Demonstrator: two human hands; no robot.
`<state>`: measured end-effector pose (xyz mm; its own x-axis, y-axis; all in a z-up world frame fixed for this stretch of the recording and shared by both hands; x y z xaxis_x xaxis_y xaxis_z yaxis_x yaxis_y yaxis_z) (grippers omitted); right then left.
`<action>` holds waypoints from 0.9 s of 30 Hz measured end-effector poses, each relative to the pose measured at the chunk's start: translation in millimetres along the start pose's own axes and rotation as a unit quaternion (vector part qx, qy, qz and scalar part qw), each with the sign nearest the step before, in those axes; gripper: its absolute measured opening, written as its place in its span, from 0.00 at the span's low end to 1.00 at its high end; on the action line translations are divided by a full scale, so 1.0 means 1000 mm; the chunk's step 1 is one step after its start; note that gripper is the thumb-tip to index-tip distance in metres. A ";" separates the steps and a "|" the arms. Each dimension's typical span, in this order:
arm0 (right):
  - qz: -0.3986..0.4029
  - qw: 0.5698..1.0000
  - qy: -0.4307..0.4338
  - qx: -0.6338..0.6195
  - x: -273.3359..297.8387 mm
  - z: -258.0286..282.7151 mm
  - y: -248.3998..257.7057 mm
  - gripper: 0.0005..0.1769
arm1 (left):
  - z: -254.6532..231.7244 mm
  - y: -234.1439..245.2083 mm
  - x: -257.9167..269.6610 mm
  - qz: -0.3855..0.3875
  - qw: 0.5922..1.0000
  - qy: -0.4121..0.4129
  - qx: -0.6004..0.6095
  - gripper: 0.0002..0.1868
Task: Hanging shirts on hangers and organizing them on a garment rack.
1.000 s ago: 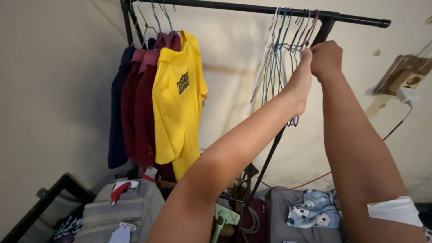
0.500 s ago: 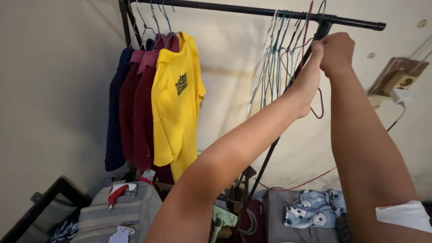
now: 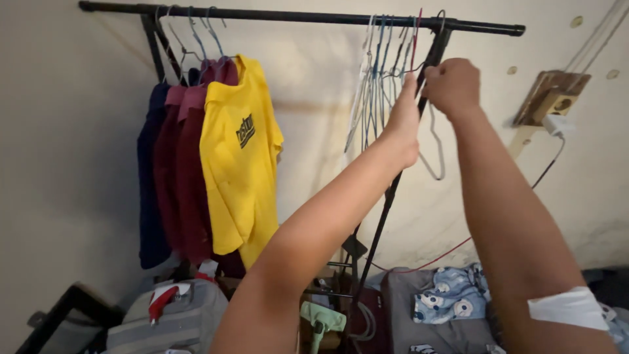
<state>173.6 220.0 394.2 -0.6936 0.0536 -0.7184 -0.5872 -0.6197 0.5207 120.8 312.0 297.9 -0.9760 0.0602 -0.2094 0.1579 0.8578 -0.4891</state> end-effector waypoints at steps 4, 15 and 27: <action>-0.040 0.997 -0.037 -0.060 0.008 0.004 -0.002 0.13 | 0.004 0.000 -0.024 0.072 0.989 -0.081 0.103 0.53; -0.020 0.994 -0.088 -0.064 0.003 0.004 -0.002 0.11 | 0.015 0.004 -0.091 -0.022 0.996 -0.088 -0.007 0.41; -0.040 0.996 -0.039 -0.069 -0.004 0.018 -0.001 0.11 | 0.001 0.048 -0.138 -0.084 0.992 -0.094 0.023 0.44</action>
<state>169.7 234.2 404.8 -0.6805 0.1654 -0.7138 -0.5826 -0.7130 0.3901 263.4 344.5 302.5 -0.9447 -0.1812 -0.2733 0.0064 0.8233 -0.5676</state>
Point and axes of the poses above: each hand's wrist, its own x-axis away from the middle knuckle, its own y-axis out of the back of the hand, z = x × y, the point moved 9 cm from there along -x, towards the middle knuckle, and after that the axes turned 7 degrees about -y, right-handed, at the moved point
